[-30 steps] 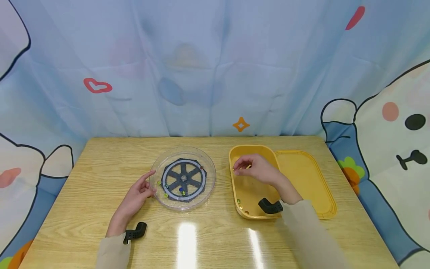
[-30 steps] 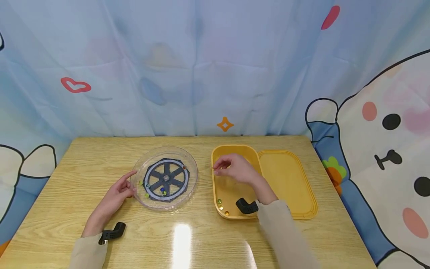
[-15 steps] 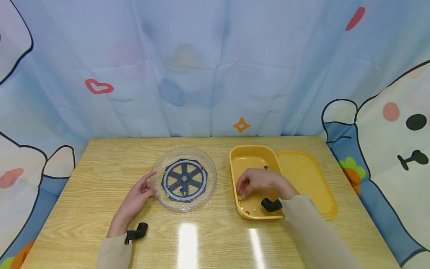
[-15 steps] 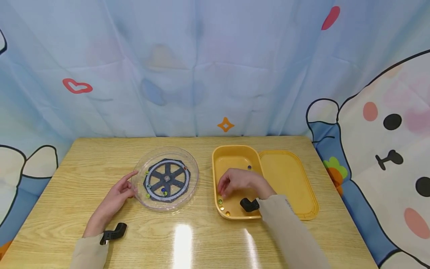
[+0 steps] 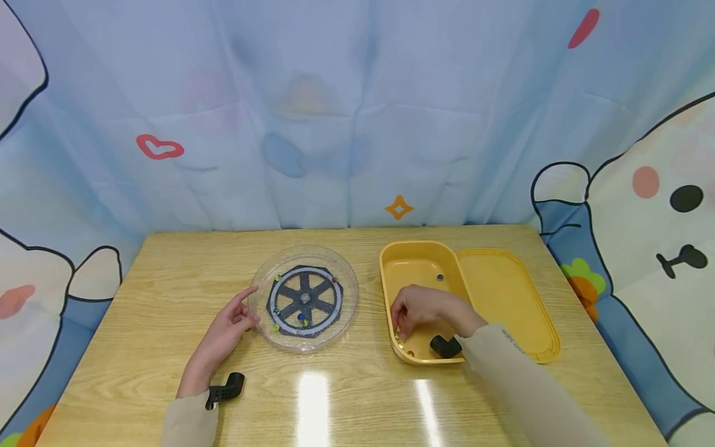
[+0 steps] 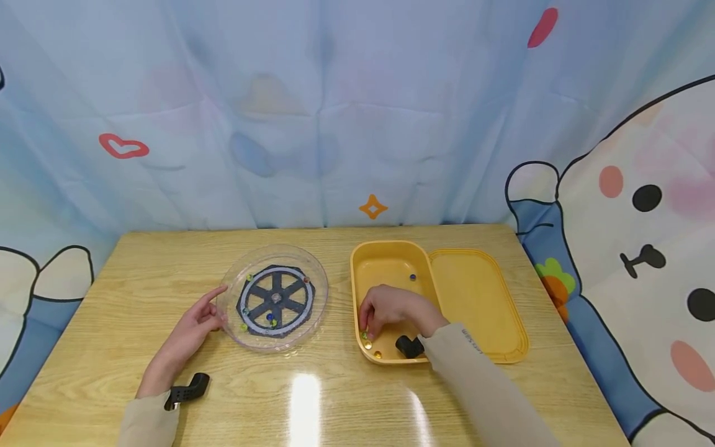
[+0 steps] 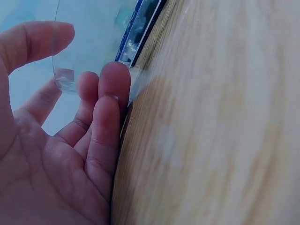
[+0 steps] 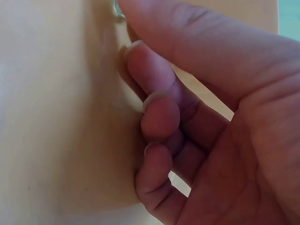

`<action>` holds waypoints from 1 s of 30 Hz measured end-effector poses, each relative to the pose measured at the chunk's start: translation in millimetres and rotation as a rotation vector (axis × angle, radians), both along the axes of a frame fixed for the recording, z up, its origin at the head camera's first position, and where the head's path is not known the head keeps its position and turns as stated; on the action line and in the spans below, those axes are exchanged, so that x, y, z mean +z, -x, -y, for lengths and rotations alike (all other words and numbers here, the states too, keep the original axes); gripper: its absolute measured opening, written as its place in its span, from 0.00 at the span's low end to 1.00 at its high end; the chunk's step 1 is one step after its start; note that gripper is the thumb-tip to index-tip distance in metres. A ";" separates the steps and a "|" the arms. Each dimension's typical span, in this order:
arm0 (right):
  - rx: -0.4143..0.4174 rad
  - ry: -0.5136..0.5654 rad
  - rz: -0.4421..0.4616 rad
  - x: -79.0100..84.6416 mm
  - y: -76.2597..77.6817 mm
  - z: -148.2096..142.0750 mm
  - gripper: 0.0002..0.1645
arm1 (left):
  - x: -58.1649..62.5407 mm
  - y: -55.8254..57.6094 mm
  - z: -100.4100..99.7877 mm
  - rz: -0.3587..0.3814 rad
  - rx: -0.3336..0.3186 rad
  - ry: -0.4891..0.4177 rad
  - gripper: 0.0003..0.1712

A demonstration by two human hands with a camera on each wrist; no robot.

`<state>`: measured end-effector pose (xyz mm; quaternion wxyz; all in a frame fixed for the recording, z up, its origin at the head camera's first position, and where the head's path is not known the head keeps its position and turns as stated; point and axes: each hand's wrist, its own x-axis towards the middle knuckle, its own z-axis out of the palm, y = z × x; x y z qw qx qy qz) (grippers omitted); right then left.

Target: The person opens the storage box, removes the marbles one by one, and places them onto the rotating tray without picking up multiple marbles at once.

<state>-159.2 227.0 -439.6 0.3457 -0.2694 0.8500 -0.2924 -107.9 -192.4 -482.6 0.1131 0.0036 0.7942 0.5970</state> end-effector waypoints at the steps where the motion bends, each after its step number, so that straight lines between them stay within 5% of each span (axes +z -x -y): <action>1: -0.002 -0.004 -0.005 0.0 -0.3 0.7 0.09 | 0.1 -0.5 0.0 0.000 0.002 0.001 0.37; 21: -0.048 0.139 0.075 3.3 5.9 -13.3 0.06 | -0.9 0.4 -0.7 0.007 0.012 -0.015 0.37; 30: -0.153 0.192 -0.015 17.3 6.0 -15.8 0.06 | 0.6 -0.4 -0.8 0.001 0.008 -0.016 0.36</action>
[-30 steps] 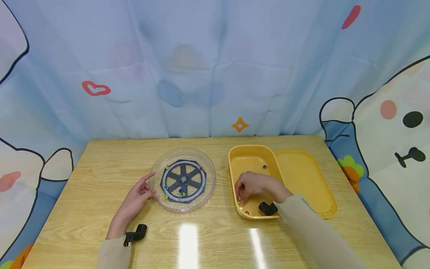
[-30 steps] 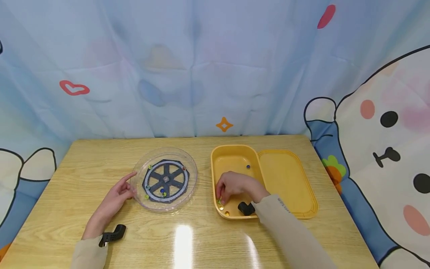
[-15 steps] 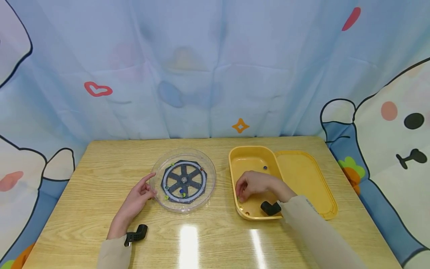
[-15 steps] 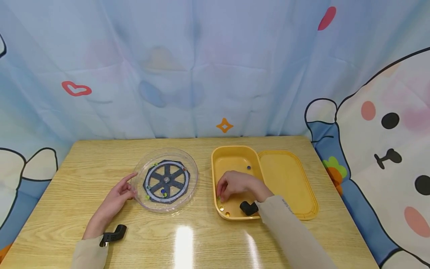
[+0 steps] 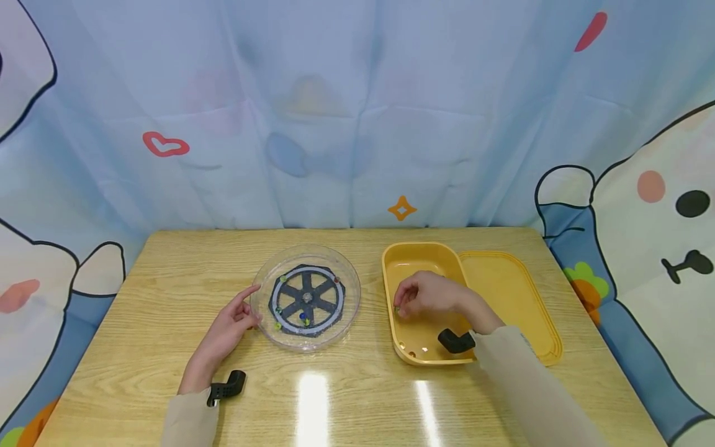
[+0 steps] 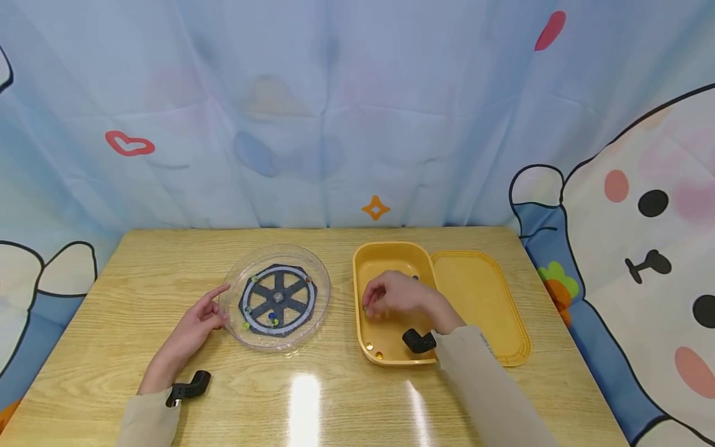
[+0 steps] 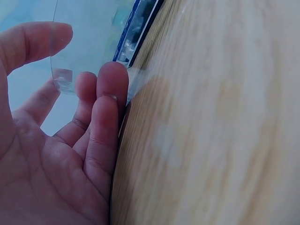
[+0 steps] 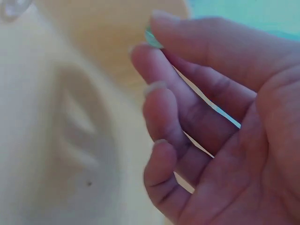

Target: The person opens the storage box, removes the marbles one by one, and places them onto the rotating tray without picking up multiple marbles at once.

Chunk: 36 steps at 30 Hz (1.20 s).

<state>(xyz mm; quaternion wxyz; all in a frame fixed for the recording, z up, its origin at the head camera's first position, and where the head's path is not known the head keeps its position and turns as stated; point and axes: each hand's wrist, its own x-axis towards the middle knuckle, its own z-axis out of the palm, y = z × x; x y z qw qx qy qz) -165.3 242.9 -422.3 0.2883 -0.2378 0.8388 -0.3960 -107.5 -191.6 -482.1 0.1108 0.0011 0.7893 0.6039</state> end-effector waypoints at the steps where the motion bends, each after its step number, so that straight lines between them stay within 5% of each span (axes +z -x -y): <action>1: -0.018 0.015 -0.014 2.0 -0.4 0.6 0.06 | 0.0 0.1 0.1 -0.001 0.000 0.000 0.36; 20: -0.238 0.118 -0.333 17.0 -23.2 46.0 0.06 | -2.9 1.6 1.7 -0.007 0.005 0.007 0.37; 30: -0.369 0.175 -0.325 12.4 -31.7 90.5 0.08 | -4.3 2.6 2.0 -0.022 -0.008 0.009 0.36; 36: -0.367 0.203 -0.268 7.0 -34.3 113.5 0.08 | -4.9 2.3 2.1 -0.025 0.001 0.010 0.36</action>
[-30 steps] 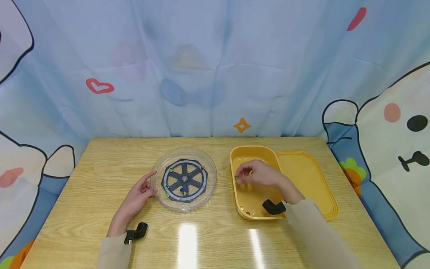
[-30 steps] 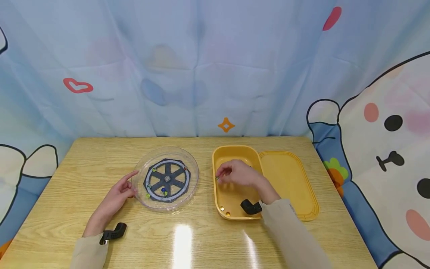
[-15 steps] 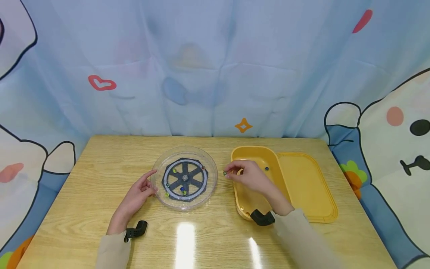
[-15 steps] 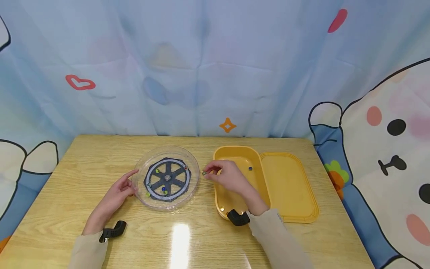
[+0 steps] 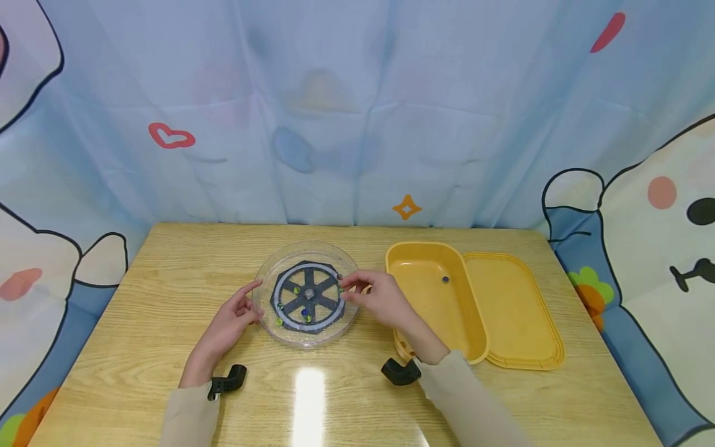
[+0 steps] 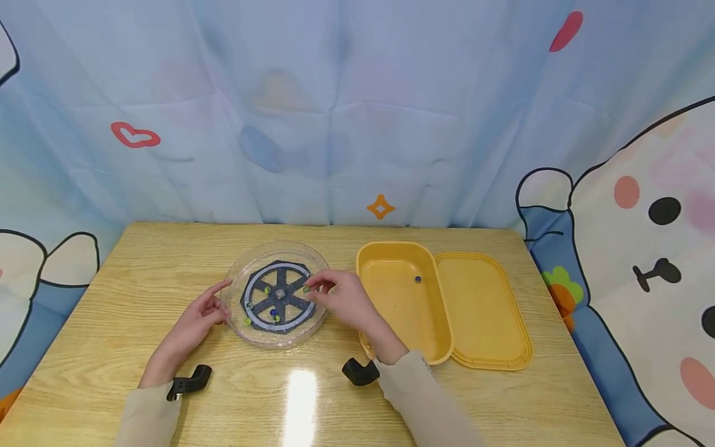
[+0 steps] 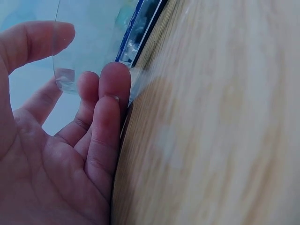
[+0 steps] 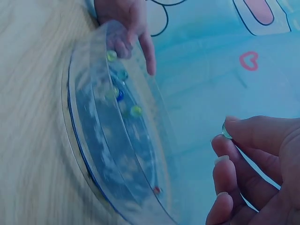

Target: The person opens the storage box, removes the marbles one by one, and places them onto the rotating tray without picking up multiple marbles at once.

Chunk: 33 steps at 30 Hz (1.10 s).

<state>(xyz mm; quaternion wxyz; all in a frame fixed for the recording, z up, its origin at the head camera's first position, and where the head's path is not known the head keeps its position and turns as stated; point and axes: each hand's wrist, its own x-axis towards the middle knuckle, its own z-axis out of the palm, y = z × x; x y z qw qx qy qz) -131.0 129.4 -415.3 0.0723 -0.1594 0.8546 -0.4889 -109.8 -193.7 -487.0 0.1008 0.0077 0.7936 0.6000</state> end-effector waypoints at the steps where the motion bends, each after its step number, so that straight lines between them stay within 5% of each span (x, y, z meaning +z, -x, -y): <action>1: 0.009 0.003 0.005 -0.7 -0.3 2.8 0.08 | 0.2 0.1 -0.2 -0.002 0.001 0.001 0.36; 9: 0.068 0.045 0.020 -4.6 -2.3 12.8 0.09 | 2.6 -0.6 -1.3 0.004 -0.011 -0.008 0.37; 19: 0.047 0.018 0.039 1.4 -0.2 11.5 0.08 | 4.9 -1.4 -2.6 -0.004 -0.002 -0.028 0.36; 33: -0.014 -0.048 -0.018 21.5 8.0 -29.5 0.07 | 6.2 -2.0 -3.2 0.002 -0.003 -0.031 0.36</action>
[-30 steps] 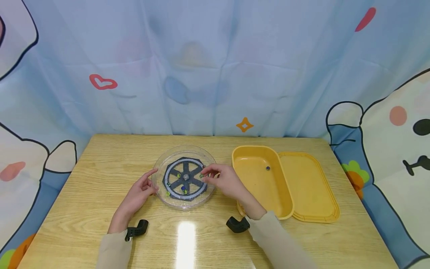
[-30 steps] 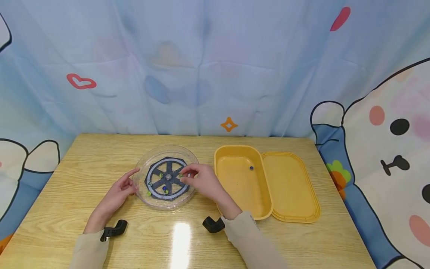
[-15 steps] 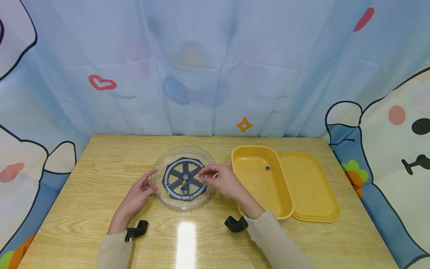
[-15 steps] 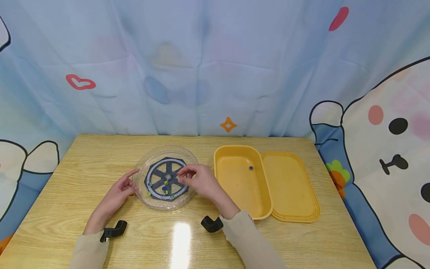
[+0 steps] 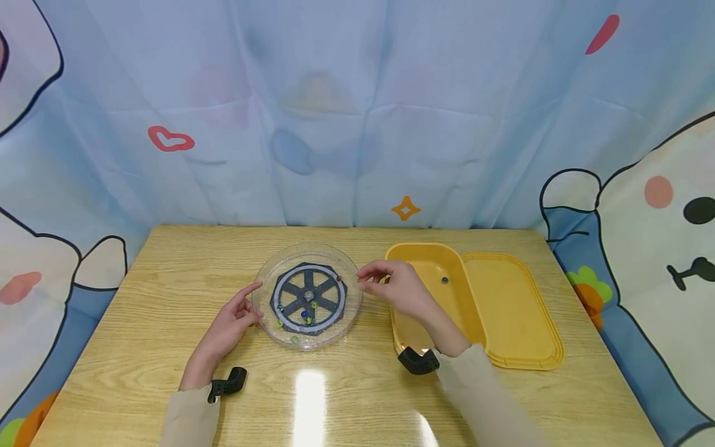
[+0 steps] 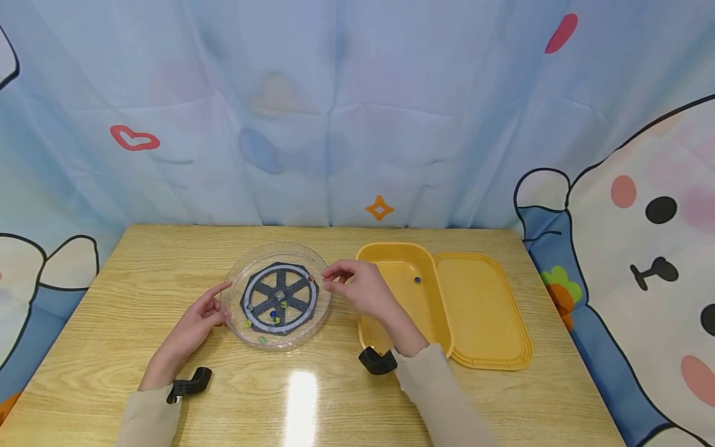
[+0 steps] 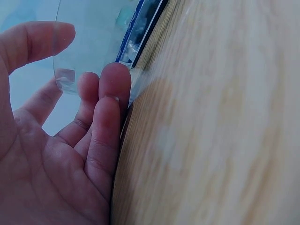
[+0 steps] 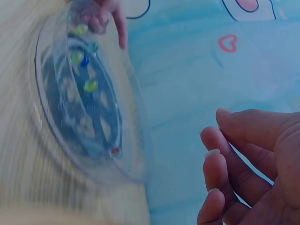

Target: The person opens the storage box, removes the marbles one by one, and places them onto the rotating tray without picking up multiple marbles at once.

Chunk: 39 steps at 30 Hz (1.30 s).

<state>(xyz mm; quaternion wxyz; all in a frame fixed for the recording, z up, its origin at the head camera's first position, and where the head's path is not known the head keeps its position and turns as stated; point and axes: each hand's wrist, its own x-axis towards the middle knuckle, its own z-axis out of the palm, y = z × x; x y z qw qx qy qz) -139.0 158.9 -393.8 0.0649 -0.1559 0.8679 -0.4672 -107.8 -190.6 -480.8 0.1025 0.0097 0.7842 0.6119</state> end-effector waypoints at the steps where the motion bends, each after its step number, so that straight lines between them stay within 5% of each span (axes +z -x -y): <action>1: 0.003 -0.005 -0.003 0.0 1.2 -4.7 0.07 | -0.2 -0.1 0.0 0.003 0.000 0.001 0.36; 9: 0.074 -0.061 -0.002 -5.3 14.8 -41.8 0.06 | -2.7 0.4 1.8 -0.004 -0.004 0.009 0.37; 28: 0.540 -0.117 0.418 -31.9 24.6 -83.5 0.07 | -0.4 1.6 1.3 0.001 -0.009 -0.013 0.37; 39: 0.551 -0.295 0.443 -45.6 18.8 -72.0 0.08 | -0.5 0.9 1.2 0.014 -0.007 0.002 0.37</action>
